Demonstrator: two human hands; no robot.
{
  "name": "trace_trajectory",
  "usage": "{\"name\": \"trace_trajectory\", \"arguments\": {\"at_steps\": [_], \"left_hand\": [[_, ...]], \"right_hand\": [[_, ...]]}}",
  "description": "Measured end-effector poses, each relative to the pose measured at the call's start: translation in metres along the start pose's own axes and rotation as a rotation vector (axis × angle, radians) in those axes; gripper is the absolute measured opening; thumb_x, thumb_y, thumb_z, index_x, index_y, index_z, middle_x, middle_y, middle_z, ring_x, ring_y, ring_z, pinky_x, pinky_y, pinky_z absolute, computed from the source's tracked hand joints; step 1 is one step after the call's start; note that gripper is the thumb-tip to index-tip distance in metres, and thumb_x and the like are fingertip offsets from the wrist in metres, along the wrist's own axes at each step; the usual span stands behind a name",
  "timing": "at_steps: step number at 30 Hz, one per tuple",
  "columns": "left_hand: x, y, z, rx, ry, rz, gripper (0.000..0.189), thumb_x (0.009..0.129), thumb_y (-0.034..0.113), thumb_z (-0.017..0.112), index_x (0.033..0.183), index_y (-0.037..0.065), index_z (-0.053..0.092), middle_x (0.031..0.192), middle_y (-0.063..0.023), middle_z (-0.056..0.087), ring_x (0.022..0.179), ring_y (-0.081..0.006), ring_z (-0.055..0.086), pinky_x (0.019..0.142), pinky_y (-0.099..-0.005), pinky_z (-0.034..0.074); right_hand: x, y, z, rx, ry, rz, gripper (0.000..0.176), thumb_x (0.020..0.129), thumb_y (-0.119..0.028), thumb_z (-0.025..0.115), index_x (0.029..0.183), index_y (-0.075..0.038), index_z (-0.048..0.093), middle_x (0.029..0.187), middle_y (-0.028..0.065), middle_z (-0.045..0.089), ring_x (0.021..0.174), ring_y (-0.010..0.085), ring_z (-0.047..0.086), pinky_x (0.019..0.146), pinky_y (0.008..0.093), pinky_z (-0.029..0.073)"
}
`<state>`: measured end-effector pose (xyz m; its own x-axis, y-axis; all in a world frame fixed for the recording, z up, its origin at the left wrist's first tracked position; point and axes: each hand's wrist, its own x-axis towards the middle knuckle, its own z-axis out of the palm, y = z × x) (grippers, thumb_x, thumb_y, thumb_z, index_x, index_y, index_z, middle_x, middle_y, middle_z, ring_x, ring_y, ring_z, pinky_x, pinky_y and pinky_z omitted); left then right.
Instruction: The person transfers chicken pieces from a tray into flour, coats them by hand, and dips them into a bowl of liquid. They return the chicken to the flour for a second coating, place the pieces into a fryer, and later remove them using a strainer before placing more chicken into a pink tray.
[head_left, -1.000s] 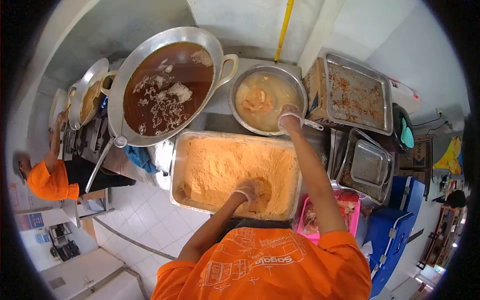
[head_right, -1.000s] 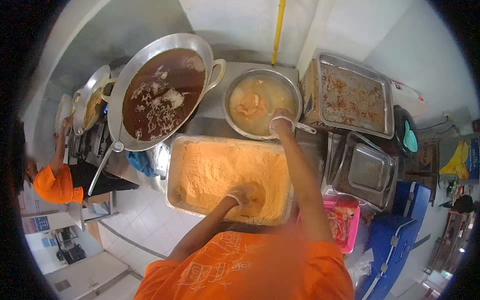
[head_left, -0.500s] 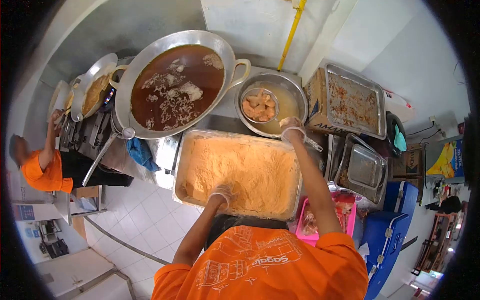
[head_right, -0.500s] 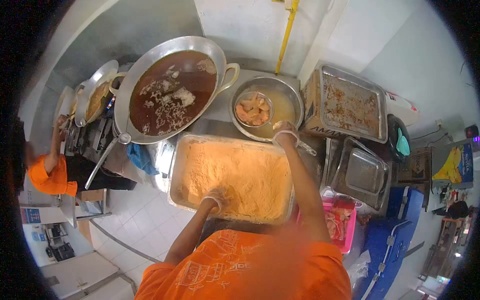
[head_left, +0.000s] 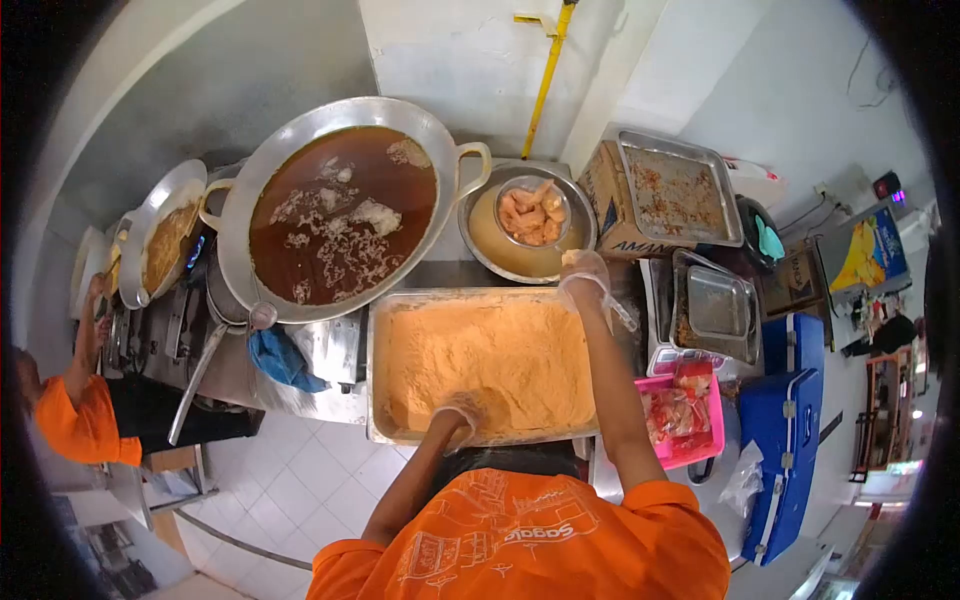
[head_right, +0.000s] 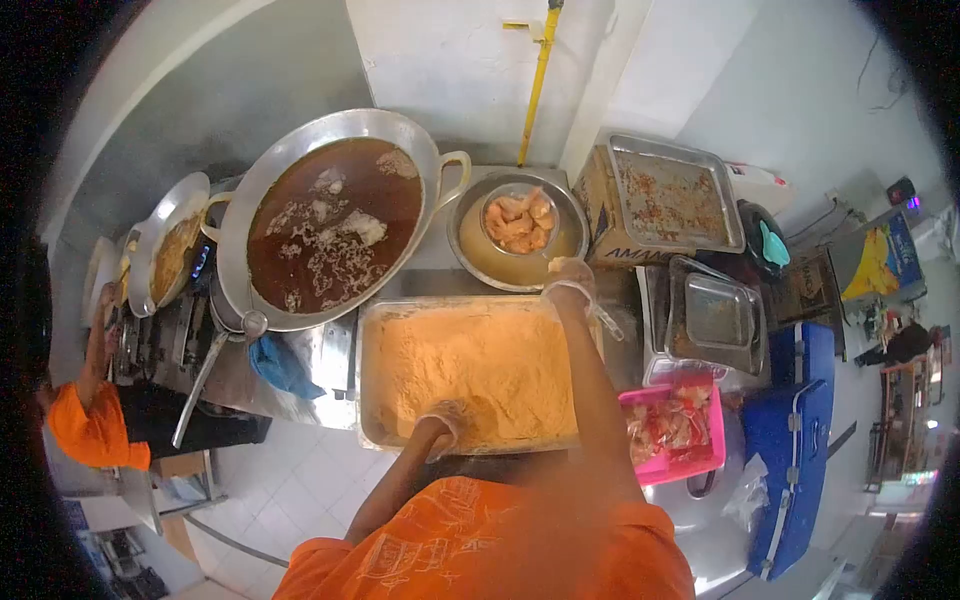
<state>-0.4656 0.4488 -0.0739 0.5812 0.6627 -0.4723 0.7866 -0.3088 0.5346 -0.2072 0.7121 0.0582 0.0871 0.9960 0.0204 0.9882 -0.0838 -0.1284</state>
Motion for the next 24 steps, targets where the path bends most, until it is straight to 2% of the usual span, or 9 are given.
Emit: {"name": "trace_trajectory", "arguments": {"at_steps": [2,4,7,9,13,16,18,21,24], "left_hand": [[-0.007,-0.009,-0.005,0.062,0.053,0.123,0.052,0.091,0.047,0.034,0.106,0.006,0.061,0.110,-0.0178,0.060,0.102,-0.0312,0.056,0.091,-0.0400,0.039],[-0.021,0.010,-0.043,-0.197,-0.046,-0.351,0.059,0.088,0.053,0.035,0.118,0.007,0.056,0.123,-0.0178,0.053,0.114,-0.0310,0.050,0.097,-0.0409,0.035],[-0.050,0.014,-0.083,-0.220,-0.033,-0.510,0.067,0.085,0.057,0.035,0.122,0.005,0.052,0.125,-0.0201,0.050,0.119,-0.0308,0.047,0.100,-0.0406,0.034],[-0.046,-0.017,-0.056,-0.216,0.112,-0.424,0.068,0.085,0.058,0.036,0.119,0.002,0.054,0.122,-0.0216,0.052,0.117,-0.0310,0.048,0.099,-0.0405,0.034],[-0.071,-0.015,-0.092,-0.258,-0.006,-0.331,0.073,0.084,0.061,0.035,0.120,0.000,0.052,0.127,-0.0209,0.048,0.120,-0.0302,0.045,0.102,-0.0390,0.032],[-0.075,-0.020,-0.089,-0.252,-0.015,-0.367,0.075,0.084,0.062,0.034,0.124,0.001,0.049,0.131,-0.0198,0.045,0.123,-0.0294,0.043,0.104,-0.0375,0.029],[-0.078,-0.021,-0.097,-0.249,-0.002,-0.362,0.075,0.085,0.062,0.033,0.126,0.001,0.047,0.131,-0.0197,0.044,0.124,-0.0290,0.041,0.105,-0.0365,0.028],[-0.080,-0.023,-0.103,-0.267,-0.080,-0.361,0.077,0.085,0.063,0.031,0.130,0.002,0.043,0.134,-0.0192,0.041,0.126,-0.0287,0.039,0.106,-0.0359,0.026],[-0.074,-0.033,-0.091,-0.262,-0.045,-0.338,0.078,0.085,0.063,0.031,0.132,0.001,0.039,0.135,-0.0193,0.040,0.127,-0.0294,0.038,0.106,-0.0361,0.026]], "right_hand": [[-0.001,0.001,0.011,0.174,0.030,0.165,0.030,0.079,-0.033,0.054,0.084,-0.007,0.067,0.093,0.0154,0.065,0.088,0.0295,0.061,0.076,0.0391,0.048],[-0.016,0.005,0.030,0.327,0.041,0.318,0.030,0.079,-0.033,0.053,0.083,-0.006,0.067,0.094,0.0149,0.065,0.088,0.0290,0.061,0.076,0.0390,0.048],[-0.018,0.000,0.055,0.085,0.054,0.203,0.026,0.076,-0.029,0.056,0.085,-0.007,0.065,0.093,0.0112,0.065,0.088,0.0251,0.062,0.072,0.0378,0.048],[-0.019,-0.011,0.054,-0.019,0.077,0.161,0.025,0.075,-0.028,0.057,0.086,-0.007,0.065,0.093,0.0094,0.065,0.088,0.0232,0.062,0.071,0.0372,0.049],[-0.028,-0.043,0.032,-0.091,0.001,0.218,0.025,0.079,-0.028,0.053,0.084,-0.008,0.067,0.092,0.0110,0.066,0.088,0.0262,0.062,0.073,0.0332,0.049],[-0.031,-0.035,0.046,-0.021,0.268,0.185,0.023,0.078,-0.027,0.053,0.080,-0.010,0.068,0.088,0.0111,0.066,0.084,0.0270,0.063,0.070,0.0349,0.050],[-0.025,-0.034,0.045,-0.158,0.023,0.070,0.022,0.078,-0.026,0.052,0.079,-0.011,0.069,0.086,0.0116,0.066,0.083,0.0276,0.063,0.069,0.0368,0.051],[-0.021,-0.037,0.056,-0.092,0.037,0.228,0.022,0.079,-0.024,0.051,0.079,-0.012,0.069,0.087,0.0114,0.066,0.086,0.0273,0.063,0.071,0.0376,0.050],[0.009,-0.005,0.110,-0.007,0.029,0.210,0.022,0.079,-0.023,0.051,0.081,-0.011,0.069,0.090,0.0120,0.066,0.088,0.0273,0.063,0.073,0.0386,0.050]]}}
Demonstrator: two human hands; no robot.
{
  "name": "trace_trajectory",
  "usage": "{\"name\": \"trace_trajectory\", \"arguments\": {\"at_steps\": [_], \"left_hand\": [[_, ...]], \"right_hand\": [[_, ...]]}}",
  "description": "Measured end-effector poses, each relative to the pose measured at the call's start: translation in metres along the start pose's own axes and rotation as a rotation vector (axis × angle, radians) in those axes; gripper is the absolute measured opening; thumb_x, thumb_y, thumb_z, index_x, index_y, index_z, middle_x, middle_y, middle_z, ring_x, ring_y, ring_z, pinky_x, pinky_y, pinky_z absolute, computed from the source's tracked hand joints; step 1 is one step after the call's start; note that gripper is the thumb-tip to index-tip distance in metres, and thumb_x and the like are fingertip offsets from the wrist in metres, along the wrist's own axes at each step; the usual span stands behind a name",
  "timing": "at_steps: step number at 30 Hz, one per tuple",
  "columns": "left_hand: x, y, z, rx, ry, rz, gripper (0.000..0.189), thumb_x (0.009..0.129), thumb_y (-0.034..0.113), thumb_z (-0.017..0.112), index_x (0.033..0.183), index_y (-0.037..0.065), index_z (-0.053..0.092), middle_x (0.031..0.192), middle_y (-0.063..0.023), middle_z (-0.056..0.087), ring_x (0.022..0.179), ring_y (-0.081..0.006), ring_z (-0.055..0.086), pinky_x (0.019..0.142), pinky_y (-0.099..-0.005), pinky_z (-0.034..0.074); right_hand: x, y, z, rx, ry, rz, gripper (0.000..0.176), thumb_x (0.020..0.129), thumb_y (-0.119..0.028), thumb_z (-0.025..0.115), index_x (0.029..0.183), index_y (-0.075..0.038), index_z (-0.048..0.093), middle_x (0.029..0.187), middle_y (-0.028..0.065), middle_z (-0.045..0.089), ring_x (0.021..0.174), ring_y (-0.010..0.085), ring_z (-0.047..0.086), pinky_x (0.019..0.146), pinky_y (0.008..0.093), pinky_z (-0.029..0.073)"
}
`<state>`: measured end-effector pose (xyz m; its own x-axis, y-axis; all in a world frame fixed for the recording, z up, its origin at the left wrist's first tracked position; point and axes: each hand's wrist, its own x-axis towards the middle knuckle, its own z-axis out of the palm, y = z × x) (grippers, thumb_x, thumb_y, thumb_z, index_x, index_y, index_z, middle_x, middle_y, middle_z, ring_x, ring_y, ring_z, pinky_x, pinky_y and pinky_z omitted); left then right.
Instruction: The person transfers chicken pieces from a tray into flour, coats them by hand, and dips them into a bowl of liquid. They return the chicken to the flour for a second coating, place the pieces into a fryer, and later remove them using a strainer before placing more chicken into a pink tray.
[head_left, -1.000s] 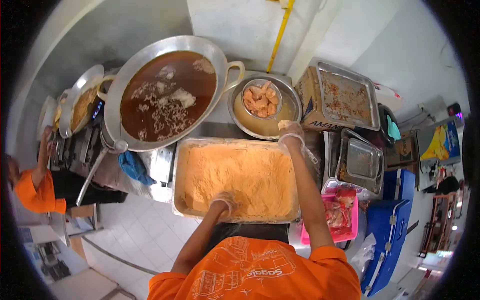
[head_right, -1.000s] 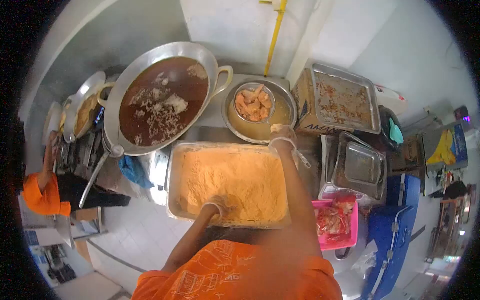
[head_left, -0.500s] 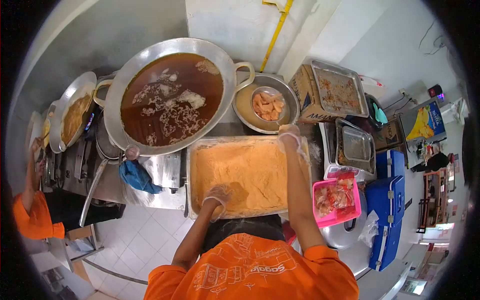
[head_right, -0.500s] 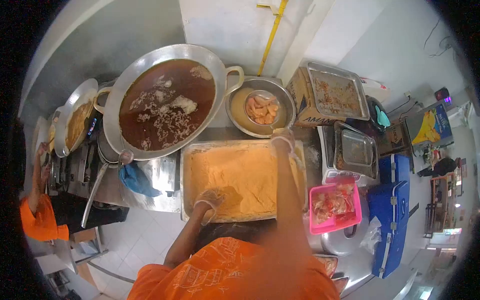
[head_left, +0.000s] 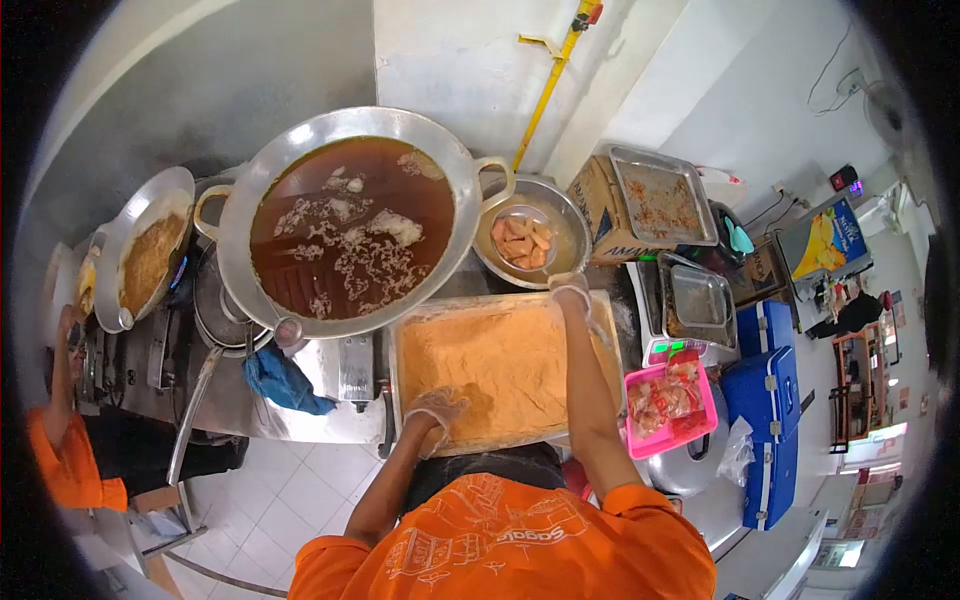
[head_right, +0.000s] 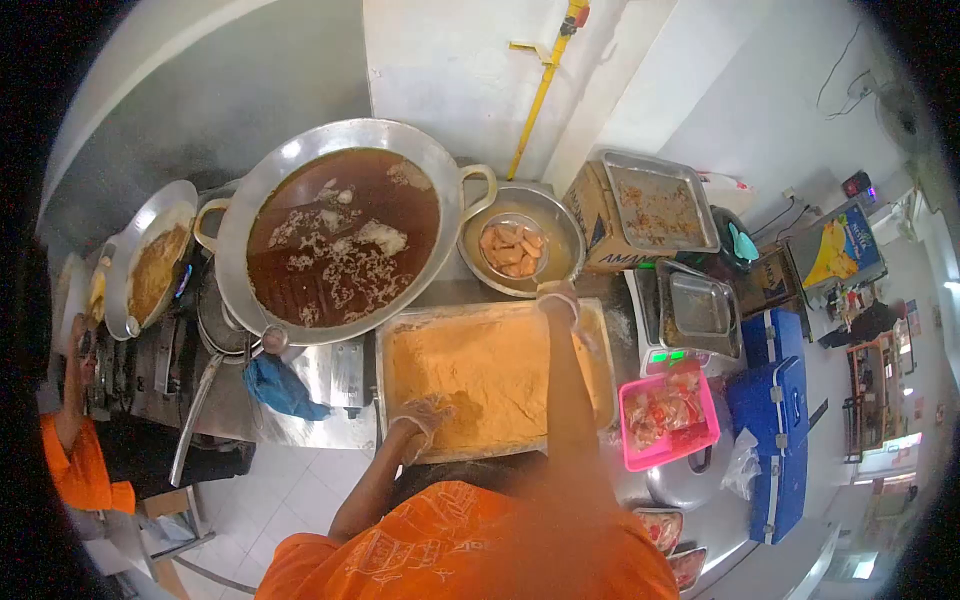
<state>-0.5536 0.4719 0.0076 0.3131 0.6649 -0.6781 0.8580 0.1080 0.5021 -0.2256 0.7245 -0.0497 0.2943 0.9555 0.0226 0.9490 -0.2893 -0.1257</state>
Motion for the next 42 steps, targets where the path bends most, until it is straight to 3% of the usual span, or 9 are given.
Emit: {"name": "trace_trajectory", "arguments": {"at_steps": [4,11,20,23,28,31,35,37,42], "left_hand": [[-0.013,0.007,-0.022,0.006,0.013,-0.026,0.079,0.085,0.063,0.032,0.133,0.001,0.037,0.135,-0.0200,0.040,0.127,-0.0300,0.038,0.106,-0.0364,0.026],[0.014,-0.011,0.005,-0.073,0.095,-0.037,0.076,0.084,0.062,0.036,0.131,0.001,0.041,0.131,-0.0222,0.043,0.123,-0.0329,0.041,0.103,-0.0402,0.030],[0.002,0.034,-0.007,-0.122,0.192,-0.081,0.073,0.084,0.061,0.040,0.127,0.002,0.046,0.126,-0.0235,0.048,0.119,-0.0350,0.045,0.101,-0.0401,0.033],[0.042,0.013,0.027,-0.050,0.237,-0.064,0.074,0.083,0.061,0.040,0.127,0.002,0.046,0.125,-0.0234,0.049,0.119,-0.0353,0.045,0.099,-0.0411,0.035],[0.091,-0.003,0.071,0.025,0.419,-0.092,0.072,0.083,0.061,0.041,0.123,0.002,0.050,0.119,-0.0238,0.053,0.113,-0.0366,0.050,0.095,-0.0419,0.039],[0.022,0.087,0.016,-0.056,0.411,-0.297,0.067,0.082,0.059,0.044,0.119,0.003,0.053,0.113,-0.0234,0.057,0.106,-0.0363,0.054,0.092,-0.0419,0.041],[0.024,0.076,0.034,-0.131,0.608,-0.346,0.062,0.079,0.055,0.050,0.114,0.004,0.055,0.106,-0.0217,0.061,0.101,-0.0351,0.057,0.087,-0.0419,0.045],[0.030,0.063,0.037,-0.041,0.657,-0.416,0.054,0.077,0.047,0.054,0.112,0.005,0.056,0.103,-0.0199,0.062,0.098,-0.0334,0.059,0.084,-0.0409,0.047],[0.098,-0.017,0.049,0.212,0.814,-0.366,0.048,0.079,0.039,0.051,0.115,0.008,0.055,0.110,-0.0173,0.060,0.102,-0.0303,0.058,0.090,-0.0393,0.044]], "right_hand": [[-0.049,-0.052,-0.092,0.124,-0.022,0.050,0.023,0.077,-0.026,0.053,0.084,-0.010,0.069,0.095,0.0129,0.066,0.092,0.0298,0.062,0.080,0.0389,0.050],[-0.009,-0.012,-0.040,-0.022,0.175,-0.076,0.017,0.075,-0.024,0.055,0.070,-0.009,0.062,0.077,0.0096,0.063,0.074,0.0261,0.061,0.063,0.0375,0.049],[0.002,0.015,-0.035,0.143,0.270,-0.214,0.015,0.080,-0.019,0.047,0.079,-0.009,0.059,0.080,0.0090,0.060,0.076,0.0257,0.057,0.072,0.0333,0.048],[-0.035,-0.012,-0.118,-0.033,0.406,-0.323,0.019,0.081,-0.015,0.043,0.080,-0.010,0.060,0.083,0.0085,0.061,0.083,0.0260,0.059,0.072,0.0341,0.048],[0.005,0.008,-0.088,-0.039,0.039,-0.303,0.020,0.081,-0.016,0.044,0.091,-0.011,0.060,0.096,0.0049,0.060,0.090,0.0215,0.058,0.076,0.0347,0.047],[-0.002,0.040,-0.043,0.077,0.065,-0.447,0.019,0.083,-0.017,0.045,0.093,-0.013,0.060,0.093,0.0018,0.060,0.088,0.0178,0.057,0.074,0.0348,0.046],[-0.049,0.083,-0.043,0.997,0.163,-0.382,0.016,0.082,-0.018,0.048,0.088,-0.015,0.062,0.082,0.0020,0.061,0.081,0.0184,0.058,0.068,0.0360,0.046],[-0.080,0.096,-0.110,-0.004,0.078,-0.617,0.016,0.080,-0.019,0.050,0.089,-0.014,0.062,0.081,0.0056,0.061,0.080,0.0225,0.059,0.067,0.0380,0.046],[-0.145,0.131,-0.100,-0.005,0.134,-0.656,0.020,0.076,-0.019,0.054,0.093,-0.015,0.063,0.081,0.0067,0.063,0.078,0.0241,0.059,0.066,0.0390,0.047]]}}
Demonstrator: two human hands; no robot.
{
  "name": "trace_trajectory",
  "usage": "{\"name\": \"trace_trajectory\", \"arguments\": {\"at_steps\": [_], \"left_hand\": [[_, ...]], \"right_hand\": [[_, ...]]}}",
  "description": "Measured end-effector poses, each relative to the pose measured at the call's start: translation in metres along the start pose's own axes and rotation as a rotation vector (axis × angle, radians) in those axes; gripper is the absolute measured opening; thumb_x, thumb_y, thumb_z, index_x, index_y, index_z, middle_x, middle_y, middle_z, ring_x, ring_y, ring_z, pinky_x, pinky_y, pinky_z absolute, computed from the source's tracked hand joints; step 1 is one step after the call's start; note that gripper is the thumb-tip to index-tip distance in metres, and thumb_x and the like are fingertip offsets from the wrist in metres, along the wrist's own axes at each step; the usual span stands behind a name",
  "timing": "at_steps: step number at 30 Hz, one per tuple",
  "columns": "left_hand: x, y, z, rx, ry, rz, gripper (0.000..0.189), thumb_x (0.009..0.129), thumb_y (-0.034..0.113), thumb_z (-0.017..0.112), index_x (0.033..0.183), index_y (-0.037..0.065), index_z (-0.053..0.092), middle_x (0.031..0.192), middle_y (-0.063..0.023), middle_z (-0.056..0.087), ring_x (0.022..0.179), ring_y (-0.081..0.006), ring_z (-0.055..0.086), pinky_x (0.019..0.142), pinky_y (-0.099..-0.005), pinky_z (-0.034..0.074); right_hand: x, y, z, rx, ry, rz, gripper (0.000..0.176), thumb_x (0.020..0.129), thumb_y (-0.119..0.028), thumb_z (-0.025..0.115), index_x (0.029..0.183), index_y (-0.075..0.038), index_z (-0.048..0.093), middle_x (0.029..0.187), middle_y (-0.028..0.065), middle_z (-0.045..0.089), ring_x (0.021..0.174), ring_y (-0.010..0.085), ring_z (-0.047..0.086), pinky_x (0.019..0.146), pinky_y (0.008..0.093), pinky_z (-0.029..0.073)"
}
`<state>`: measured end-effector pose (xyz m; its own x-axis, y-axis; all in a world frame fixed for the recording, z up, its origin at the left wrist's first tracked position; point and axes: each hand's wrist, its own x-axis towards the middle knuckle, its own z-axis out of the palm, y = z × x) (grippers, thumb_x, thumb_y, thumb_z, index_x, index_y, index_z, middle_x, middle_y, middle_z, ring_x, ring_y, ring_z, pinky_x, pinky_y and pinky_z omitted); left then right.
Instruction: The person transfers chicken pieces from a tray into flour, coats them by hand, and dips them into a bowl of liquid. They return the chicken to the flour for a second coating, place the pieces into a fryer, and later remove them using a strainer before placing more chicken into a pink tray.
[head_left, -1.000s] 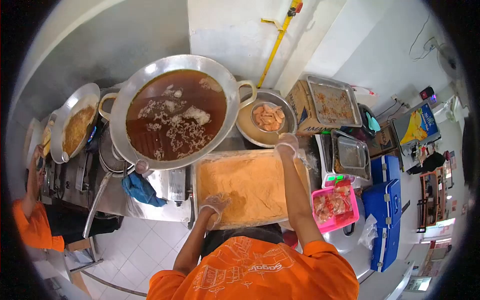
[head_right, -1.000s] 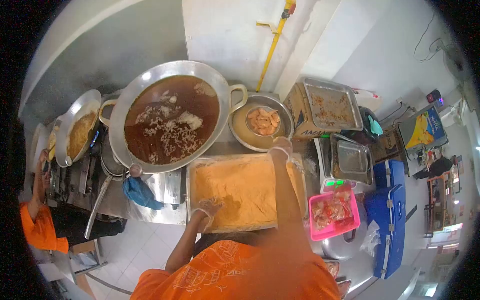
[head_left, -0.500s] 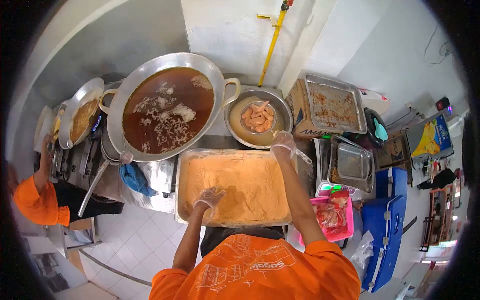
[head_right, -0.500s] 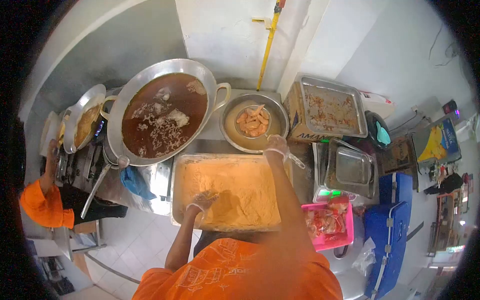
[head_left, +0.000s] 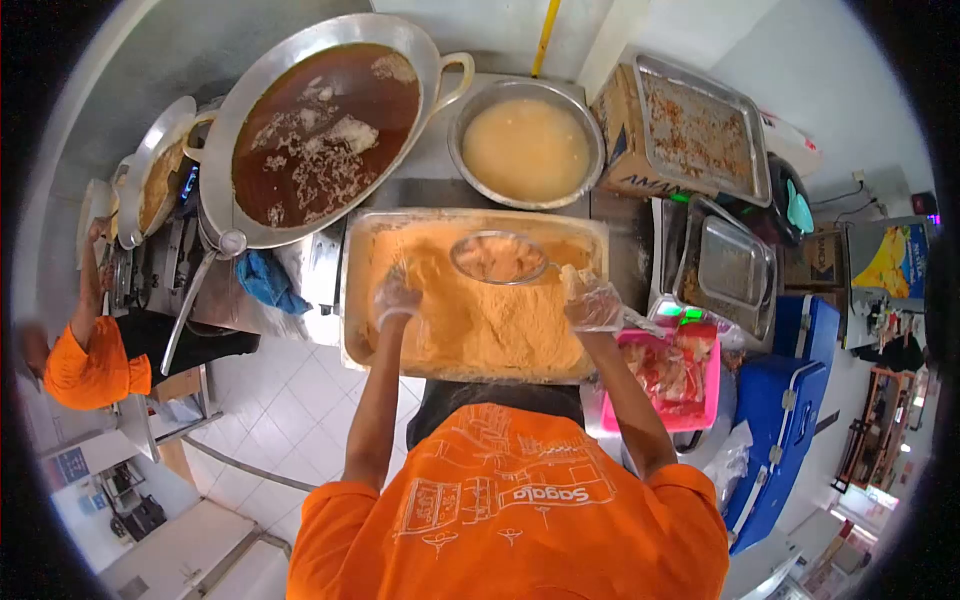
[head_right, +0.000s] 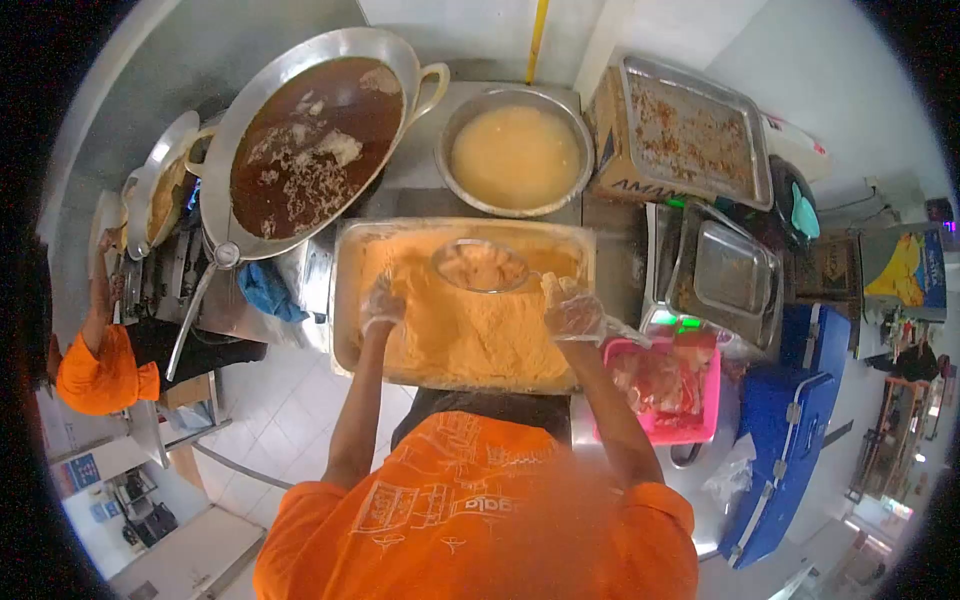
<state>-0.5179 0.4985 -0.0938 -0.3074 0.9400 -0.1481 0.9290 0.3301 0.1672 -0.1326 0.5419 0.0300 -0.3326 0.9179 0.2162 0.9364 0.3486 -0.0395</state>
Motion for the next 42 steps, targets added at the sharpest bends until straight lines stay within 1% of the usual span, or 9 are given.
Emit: {"name": "trace_trajectory", "arguments": {"at_steps": [3,6,13,23,25,32,34,37,42], "left_hand": [[0.037,-0.002,0.024,-0.071,0.308,0.292,0.051,0.083,0.041,0.043,0.121,0.009,0.052,0.119,-0.0151,0.056,0.110,-0.0280,0.053,0.098,-0.0369,0.037],[0.021,0.062,-0.098,-0.085,-0.173,0.148,0.055,0.086,0.045,0.036,0.127,0.009,0.048,0.126,-0.0122,0.052,0.117,-0.0241,0.048,0.103,-0.0344,0.032],[0.021,0.054,-0.075,0.044,-0.247,0.144,0.058,0.087,0.051,0.035,0.125,0.011,0.049,0.124,-0.0109,0.054,0.116,-0.0228,0.049,0.101,-0.0341,0.034],[-0.007,0.106,-0.003,-0.239,-0.587,0.406,0.045,0.093,0.035,0.040,0.129,0.009,0.039,0.071,-0.0138,0.060,0.066,-0.0274,0.059,0.059,-0.0418,0.046],[0.007,0.125,0.035,-0.123,-0.637,0.564,0.054,0.091,0.035,0.042,0.141,0.020,0.026,0.128,-0.0151,0.048,0.112,-0.0290,0.049,0.091,-0.0446,0.040],[-0.001,0.123,0.026,-0.108,0.012,0.885,0.062,0.091,0.052,0.034,0.133,0.007,0.037,0.114,-0.0208,0.056,0.107,-0.0307,0.054,0.090,-0.0422,0.043],[0.000,0.118,-0.011,-0.359,-0.302,0.193,0.059,0.091,0.052,0.033,0.124,0.005,0.049,0.117,-0.0180,0.056,0.109,-0.0303,0.053,0.091,-0.0408,0.042],[0.018,0.094,0.053,-0.235,-0.398,0.161,0.053,0.090,0.047,0.039,0.119,0.006,0.053,0.117,-0.0172,0.056,0.110,-0.0299,0.052,0.092,-0.0392,0.041],[-0.022,0.111,0.027,0.117,-0.645,0.611,0.044,0.088,0.037,0.044,0.124,0.011,0.051,0.117,-0.0146,0.057,0.109,-0.0279,0.053,0.092,-0.0355,0.041]], "right_hand": [[-0.032,-0.014,0.010,0.026,0.281,-0.123,0.022,0.075,-0.017,0.055,0.095,-0.015,0.064,0.082,0.0061,0.062,0.073,0.0251,0.059,0.062,0.0405,0.048],[-0.065,-0.035,0.007,0.105,0.028,0.060,0.023,0.075,-0.018,0.055,0.096,-0.012,0.063,0.088,0.0116,0.061,0.079,0.0281,0.058,0.070,0.0403,0.048],[-0.116,-0.041,-0.005,0.128,-0.153,0.212,0.025,0.078,-0.018,0.052,0.097,-0.005,0.062,0.094,0.0149,0.061,0.085,0.0315,0.059,0.073,0.0397,0.048],[0.084,-0.009,-0.015,0.449,-0.066,0.264,0.032,0.081,-0.024,0.050,0.099,-0.001,0.061,0.104,0.0182,0.061,0.098,0.0358,0.057,0.084,0.0416,0.046],[0.154,-0.016,-0.015,0.295,-0.443,0.605,0.028,0.079,-0.022,0.054,0.101,-0.005,0.062,0.103,0.0162,0.062,0.096,0.0339,0.058,0.082,0.0410,0.047],[0.146,-0.033,-0.017,-0.044,-0.214,0.060,0.041,0.081,-0.030,0.053,0.111,-0.003,0.057,0.111,0.0195,0.059,0.102,0.0313,0.057,0.083,0.0402,0.047],[0.098,-0.044,0.003,-0.069,-0.220,-0.039,0.048,0.083,-0.032,0.051,0.120,-0.002,0.051,0.111,0.0184,0.058,0.104,0.0312,0.055,0.087,0.0427,0.044],[0.083,-0.042,0.055,0.241,-0.811,0.205,0.047,0.089,-0.031,0.042,0.126,-0.002,0.045,0.112,0.0171,0.058,0.107,0.0319,0.051,0.096,0.0473,0.035],[-0.004,-0.050,0.129,0.235,-0.641,0.047,0.031,0.085,-0.027,0.045,0.101,-0.005,0.060,0.107,0.0213,0.057,0.101,0.0336,0.051,0.090,0.0482,0.039]]}}
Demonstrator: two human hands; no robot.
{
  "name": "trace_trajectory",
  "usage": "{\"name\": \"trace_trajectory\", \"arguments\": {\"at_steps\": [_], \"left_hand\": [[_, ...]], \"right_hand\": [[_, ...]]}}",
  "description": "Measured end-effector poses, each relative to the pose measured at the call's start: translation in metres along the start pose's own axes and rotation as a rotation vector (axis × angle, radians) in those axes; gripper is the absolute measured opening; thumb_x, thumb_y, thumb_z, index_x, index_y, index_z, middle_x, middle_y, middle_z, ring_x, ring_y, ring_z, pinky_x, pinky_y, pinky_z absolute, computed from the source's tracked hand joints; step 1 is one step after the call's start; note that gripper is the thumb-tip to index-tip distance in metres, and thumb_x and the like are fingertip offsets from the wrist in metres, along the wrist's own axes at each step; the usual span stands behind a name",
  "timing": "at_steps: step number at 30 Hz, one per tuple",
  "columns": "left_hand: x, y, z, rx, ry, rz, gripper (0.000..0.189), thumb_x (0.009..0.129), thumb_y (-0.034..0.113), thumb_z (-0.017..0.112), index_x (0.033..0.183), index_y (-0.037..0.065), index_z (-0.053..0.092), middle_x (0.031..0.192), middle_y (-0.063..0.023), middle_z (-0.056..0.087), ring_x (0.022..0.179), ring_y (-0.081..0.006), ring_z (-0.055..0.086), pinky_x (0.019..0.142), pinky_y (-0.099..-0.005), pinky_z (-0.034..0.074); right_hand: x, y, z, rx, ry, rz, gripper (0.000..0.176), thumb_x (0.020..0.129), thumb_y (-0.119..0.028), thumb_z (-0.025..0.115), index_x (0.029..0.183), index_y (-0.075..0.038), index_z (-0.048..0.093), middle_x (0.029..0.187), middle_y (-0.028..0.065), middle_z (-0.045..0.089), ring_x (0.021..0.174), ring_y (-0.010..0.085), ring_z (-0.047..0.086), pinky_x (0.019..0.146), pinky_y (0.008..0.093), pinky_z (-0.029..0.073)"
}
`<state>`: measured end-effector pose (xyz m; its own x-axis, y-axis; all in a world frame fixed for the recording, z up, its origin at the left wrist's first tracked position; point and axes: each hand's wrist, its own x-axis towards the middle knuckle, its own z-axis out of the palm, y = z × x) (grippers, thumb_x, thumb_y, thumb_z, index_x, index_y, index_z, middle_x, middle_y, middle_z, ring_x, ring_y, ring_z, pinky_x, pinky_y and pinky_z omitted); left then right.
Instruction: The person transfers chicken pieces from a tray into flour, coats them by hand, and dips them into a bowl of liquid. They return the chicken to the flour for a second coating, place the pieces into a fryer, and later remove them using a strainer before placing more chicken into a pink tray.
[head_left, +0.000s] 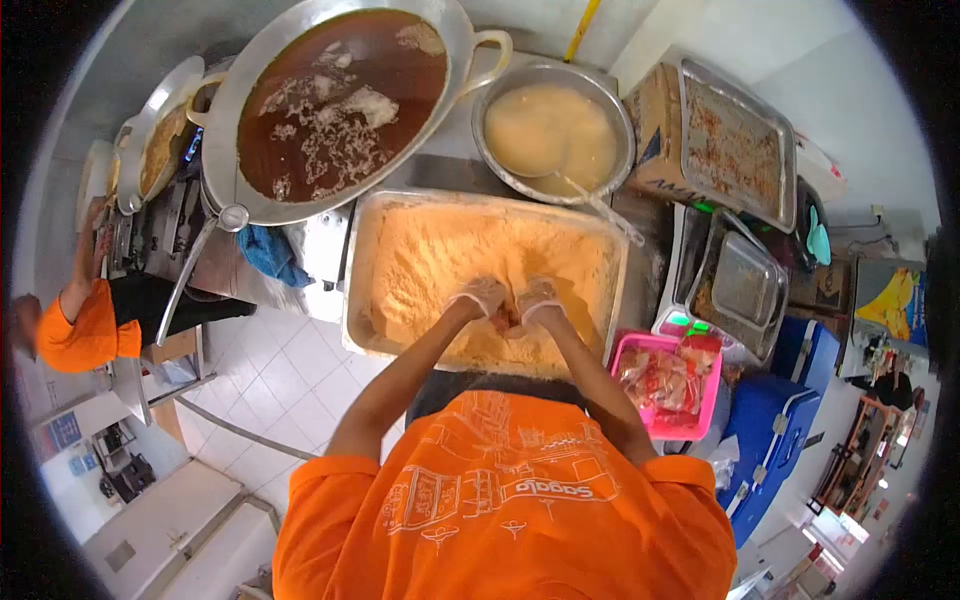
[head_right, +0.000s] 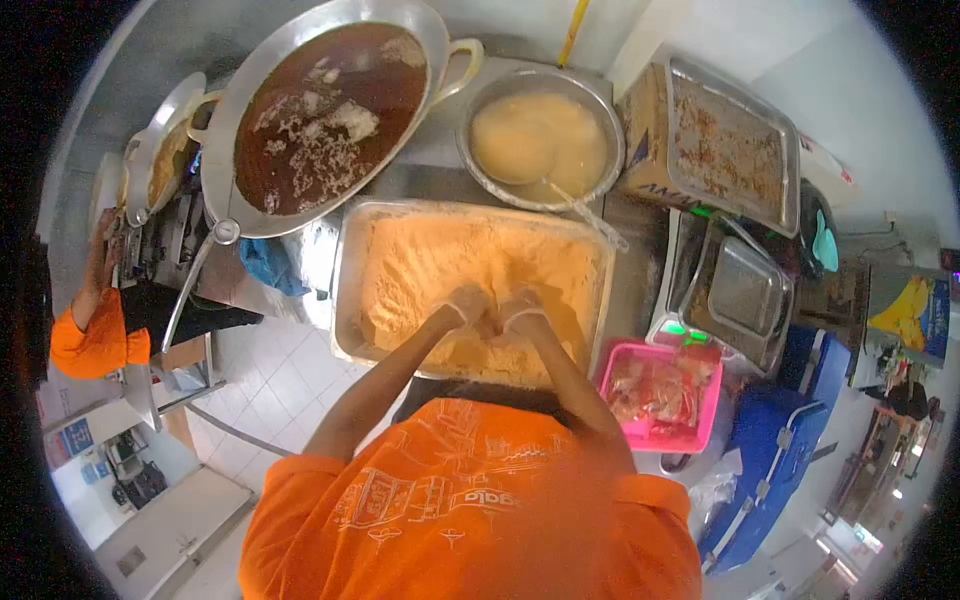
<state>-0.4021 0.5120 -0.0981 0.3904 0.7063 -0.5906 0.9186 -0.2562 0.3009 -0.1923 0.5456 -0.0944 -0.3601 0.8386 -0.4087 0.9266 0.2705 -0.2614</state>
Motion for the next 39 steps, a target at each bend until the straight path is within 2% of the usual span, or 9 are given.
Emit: {"name": "trace_trajectory", "arguments": {"at_steps": [10,11,13,15,18,25,33,36,39], "left_hand": [[-0.018,0.020,-0.035,-0.102,-0.519,0.133,0.057,0.081,0.044,0.053,0.125,0.007,0.050,0.118,-0.0153,0.057,0.106,-0.0220,0.055,0.089,-0.0329,0.043],[-0.041,0.021,-0.009,0.077,-0.053,0.178,0.060,0.081,0.045,0.053,0.124,0.004,0.050,0.120,-0.0183,0.055,0.107,-0.0267,0.054,0.089,-0.0359,0.044],[-0.047,0.016,0.000,0.255,0.418,0.217,0.064,0.081,0.047,0.053,0.124,0.001,0.049,0.122,-0.0213,0.052,0.108,-0.0313,0.053,0.090,-0.0389,0.044],[-0.026,0.008,-0.011,0.148,0.050,0.137,0.066,0.083,0.047,0.050,0.129,0.000,0.044,0.128,-0.0236,0.046,0.111,-0.0397,0.048,0.093,-0.0440,0.041],[0.002,-0.005,0.008,0.091,-0.020,0.022,0.061,0.086,0.041,0.046,0.131,-0.001,0.041,0.128,-0.0247,0.046,0.108,-0.0430,0.049,0.095,-0.0473,0.038],[-0.007,-0.036,0.002,-0.287,-0.010,0.227,0.045,0.089,0.030,0.043,0.123,0.001,0.049,0.119,-0.0188,0.055,0.095,-0.0282,0.059,0.091,-0.0363,0.042],[-0.043,-0.009,-0.025,-0.444,-0.166,-0.096,0.049,0.090,0.034,0.044,0.133,0.011,0.040,0.123,-0.0135,0.054,0.111,-0.0242,0.052,0.094,-0.0361,0.039],[-0.031,-0.012,0.020,-0.449,-0.015,0.450,0.058,0.089,0.042,0.044,0.137,0.010,0.034,0.130,-0.0176,0.048,0.121,-0.0246,0.044,0.100,-0.0365,0.035],[-0.032,0.021,-0.020,-0.874,-0.253,-0.235,0.066,0.086,0.046,0.049,0.137,0.008,0.034,0.134,-0.0249,0.039,0.132,-0.0248,0.030,0.107,-0.0364,0.027]], "right_hand": [[-0.027,-0.010,0.015,0.183,-0.312,-0.035,0.023,0.086,-0.014,0.047,0.102,0.001,0.055,0.091,0.0173,0.057,0.080,0.0258,0.053,0.068,0.0398,0.045],[-0.026,-0.015,0.025,0.218,-0.306,-0.007,0.023,0.086,-0.013,0.047,0.102,0.001,0.055,0.089,0.0169,0.058,0.078,0.0250,0.053,0.066,0.0389,0.045],[-0.019,-0.020,0.044,0.158,-0.004,-0.134,0.021,0.086,-0.010,0.048,0.102,0.002,0.054,0.086,0.0161,0.058,0.074,0.0235,0.054,0.062,0.0372,0.047],[-0.015,-0.026,0.034,-0.203,0.668,-0.540,0.026,0.083,-0.016,0.053,0.102,0.003,0.056,0.093,0.0170,0.059,0.088,0.0245,0.059,0.070,0.0372,0.050],[0.014,-0.024,0.013,0.288,-0.358,0.105,0.028,0.085,-0.016,0.050,0.105,0.003,0.054,0.092,0.0164,0.060,0.079,0.0253,0.060,0.067,0.0375,0.049],[-0.032,0.014,0.010,-0.724,0.046,-0.696,0.026,0.086,-0.018,0.042,0.069,-0.003,0.055,0.061,0.0104,0.047,0.059,0.0212,0.049,0.062,0.0317,0.048],[-0.053,-0.006,-0.038,-0.261,-0.282,-0.432,0.023,0.087,-0.014,0.042,0.089,0.005,0.054,0.078,0.0177,0.052,0.074,0.0248,0.052,0.073,0.0360,0.046],[-0.047,-0.012,-0.025,-0.162,-0.302,-0.286,0.022,0.088,-0.015,0.042,0.091,0.004,0.054,0.078,0.0158,0.052,0.074,0.0230,0.052,0.073,0.0352,0.046],[-0.040,-0.021,-0.021,-0.135,-0.273,-0.206,0.022,0.089,-0.015,0.043,0.093,0.003,0.054,0.078,0.0139,0.052,0.074,0.0213,0.051,0.074,0.0345,0.047]]}}
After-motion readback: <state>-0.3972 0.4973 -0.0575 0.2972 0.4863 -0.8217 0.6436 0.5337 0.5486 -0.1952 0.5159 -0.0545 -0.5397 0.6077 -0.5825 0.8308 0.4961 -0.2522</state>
